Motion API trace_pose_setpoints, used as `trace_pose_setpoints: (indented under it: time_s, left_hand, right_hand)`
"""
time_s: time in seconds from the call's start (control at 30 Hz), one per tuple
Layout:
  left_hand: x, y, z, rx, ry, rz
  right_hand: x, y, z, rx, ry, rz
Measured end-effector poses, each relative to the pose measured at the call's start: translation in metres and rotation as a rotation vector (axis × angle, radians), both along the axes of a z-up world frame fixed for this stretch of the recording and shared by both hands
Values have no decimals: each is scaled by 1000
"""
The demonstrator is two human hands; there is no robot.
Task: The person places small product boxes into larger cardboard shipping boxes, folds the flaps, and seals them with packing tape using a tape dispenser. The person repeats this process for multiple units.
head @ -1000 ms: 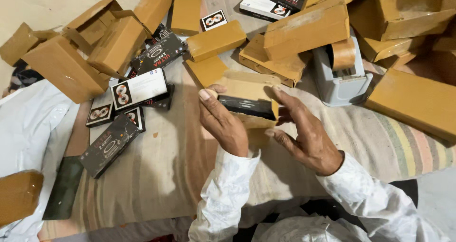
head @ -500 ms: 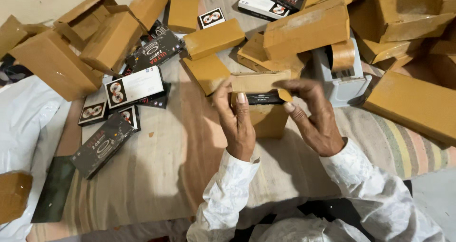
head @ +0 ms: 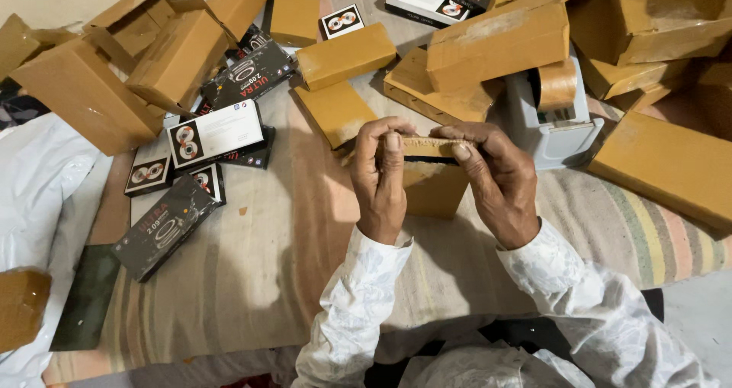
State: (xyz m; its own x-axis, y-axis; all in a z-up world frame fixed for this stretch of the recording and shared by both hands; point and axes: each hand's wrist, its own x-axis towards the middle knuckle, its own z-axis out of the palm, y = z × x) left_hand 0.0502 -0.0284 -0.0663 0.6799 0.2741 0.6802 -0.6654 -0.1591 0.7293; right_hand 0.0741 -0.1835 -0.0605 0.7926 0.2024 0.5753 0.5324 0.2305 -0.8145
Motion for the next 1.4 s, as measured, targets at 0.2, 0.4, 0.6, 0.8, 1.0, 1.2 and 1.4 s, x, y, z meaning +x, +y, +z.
trace_pose_setpoints:
  time_s: [0.2,0.4,0.6,0.8,1.0,1.2,1.4]
  left_hand:
    - [2,9,8,64,-41,-10]
    - [1,27,-4,233,-52,34]
    - [-5,11,-33,608,47,404]
    - [-20,-50,-36,602,265,616]
    - [1,-4,-5,947,179,140]
    - [30,12,-30,1174,506,-59]
    - [31,22,-68,1106,477,-105]
  right_hand:
    - [4,-3,2,-97,-108,-67]
    - [6,-16,1,-297,-301,-117]
    - [11,-22,-7,-398,-334,-166]
    - [1,-13,-20,-289,-226,-372]
    - [0,-16,-53,239,263,-166]
    - [17,-26,-83,-624,101,-422]
    - [16,-26,-101,-720,-190,-488]
